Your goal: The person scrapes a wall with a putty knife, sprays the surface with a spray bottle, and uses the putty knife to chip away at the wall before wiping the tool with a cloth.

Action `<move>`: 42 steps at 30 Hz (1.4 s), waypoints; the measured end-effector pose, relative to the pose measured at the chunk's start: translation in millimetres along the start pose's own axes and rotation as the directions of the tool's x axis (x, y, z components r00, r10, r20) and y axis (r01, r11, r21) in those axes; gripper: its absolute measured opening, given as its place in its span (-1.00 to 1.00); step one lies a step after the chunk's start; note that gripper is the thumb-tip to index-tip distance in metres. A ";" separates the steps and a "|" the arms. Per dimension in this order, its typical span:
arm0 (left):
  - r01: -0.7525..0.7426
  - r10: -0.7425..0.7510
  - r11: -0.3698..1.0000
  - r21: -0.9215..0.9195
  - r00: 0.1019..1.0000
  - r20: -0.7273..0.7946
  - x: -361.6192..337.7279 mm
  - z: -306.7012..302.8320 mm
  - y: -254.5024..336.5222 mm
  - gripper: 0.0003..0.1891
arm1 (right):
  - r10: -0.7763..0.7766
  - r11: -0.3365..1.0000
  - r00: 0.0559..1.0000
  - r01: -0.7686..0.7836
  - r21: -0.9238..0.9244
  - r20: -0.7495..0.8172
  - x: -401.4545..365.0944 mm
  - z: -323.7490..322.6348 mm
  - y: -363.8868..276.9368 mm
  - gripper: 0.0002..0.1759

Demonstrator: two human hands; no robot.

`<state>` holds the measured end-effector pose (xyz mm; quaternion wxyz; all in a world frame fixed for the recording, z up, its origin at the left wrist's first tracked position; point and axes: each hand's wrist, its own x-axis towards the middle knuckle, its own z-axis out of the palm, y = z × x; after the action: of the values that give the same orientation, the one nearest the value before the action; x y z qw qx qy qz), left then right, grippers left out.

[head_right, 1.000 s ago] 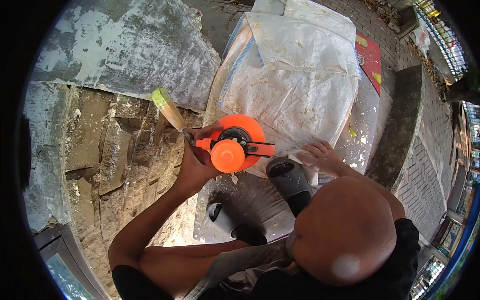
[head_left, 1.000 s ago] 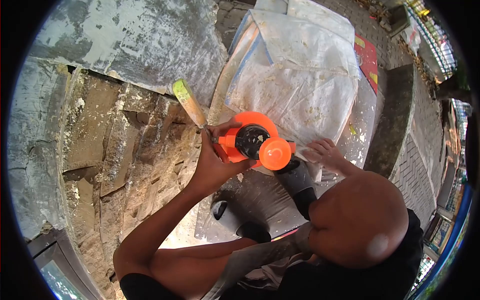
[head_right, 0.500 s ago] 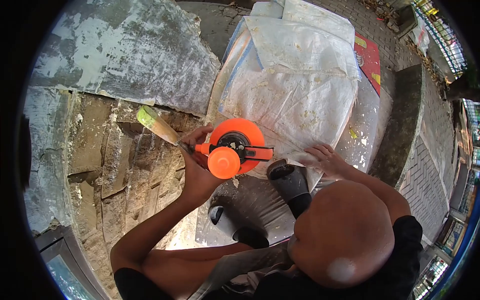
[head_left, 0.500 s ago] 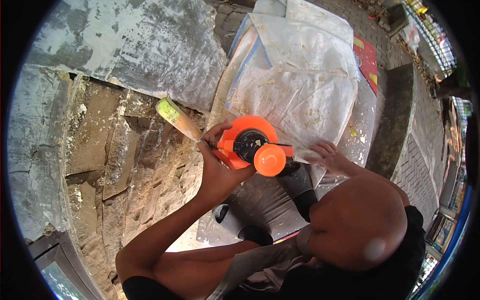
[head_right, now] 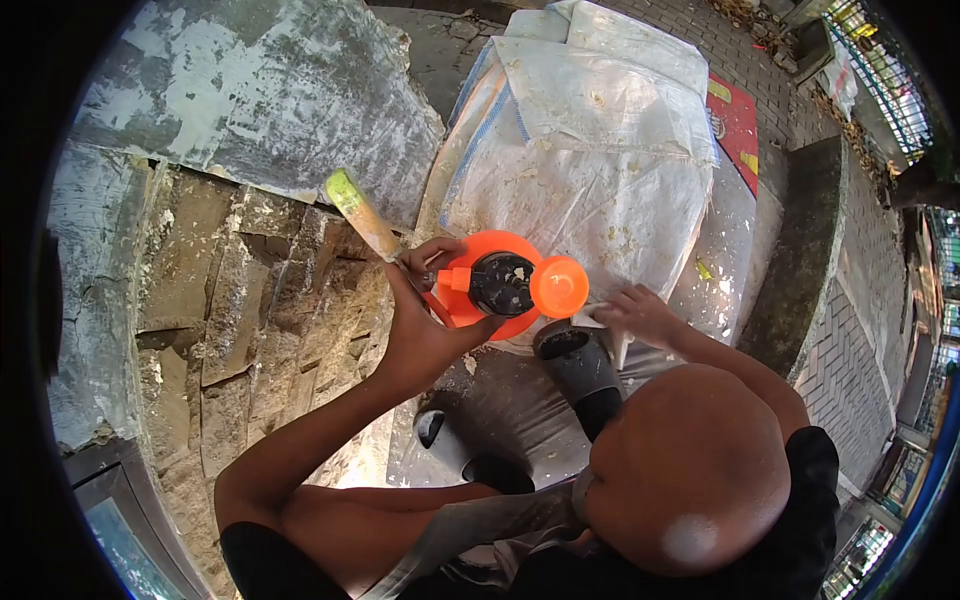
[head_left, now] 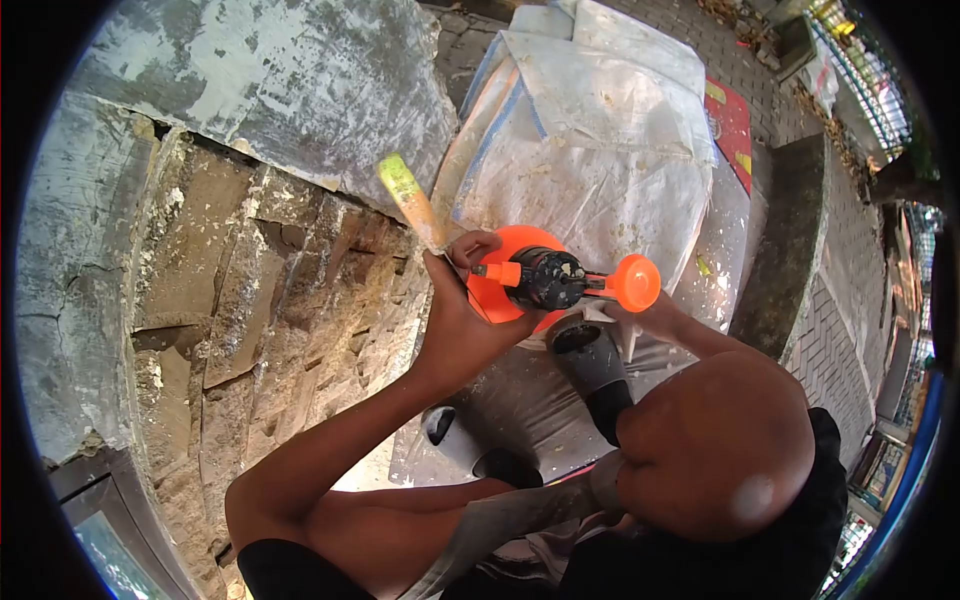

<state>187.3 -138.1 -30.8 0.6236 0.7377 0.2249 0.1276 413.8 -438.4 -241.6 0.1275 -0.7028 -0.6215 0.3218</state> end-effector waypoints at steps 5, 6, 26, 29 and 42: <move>-0.095 0.095 0.993 -0.069 0.995 -0.005 -2.5 -10.0 -11.5 -0.13 | -0.035 0.979 0.998 0.024 -0.203 -0.050 20.8 -6.2 12.3 -0.38; -0.143 0.145 0.987 -0.073 0.989 0.034 -0.8 -13.9 -8.9 -0.16 | -0.043 0.978 0.999 0.042 -0.204 -0.002 18.7 -12.5 4.6 -0.31; -0.014 0.020 0.908 -0.418 1.000 0.011 -32.7 -52.9 5.4 -0.45 | -0.164 0.816 0.921 0.328 0.477 -0.353 109.7 -126.4 -202.0 -0.20; 0.043 -0.050 0.909 -0.415 0.999 -0.005 -53.3 -72.1 10.9 -0.49 | -0.283 0.787 0.902 0.412 0.459 -0.325 115.7 -122.4 -215.5 -0.14; 0.446 -0.307 0.848 -0.285 0.853 0.422 -76.8 -144.5 -3.9 -0.42 | -0.105 0.991 0.994 0.108 -0.084 0.039 23.7 -64.8 -73.2 0.01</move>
<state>52.4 -50.7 -0.1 0.7954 0.5561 0.2208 -0.0967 395.9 -387.2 -156.9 0.1033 -0.6678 -0.6734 0.2998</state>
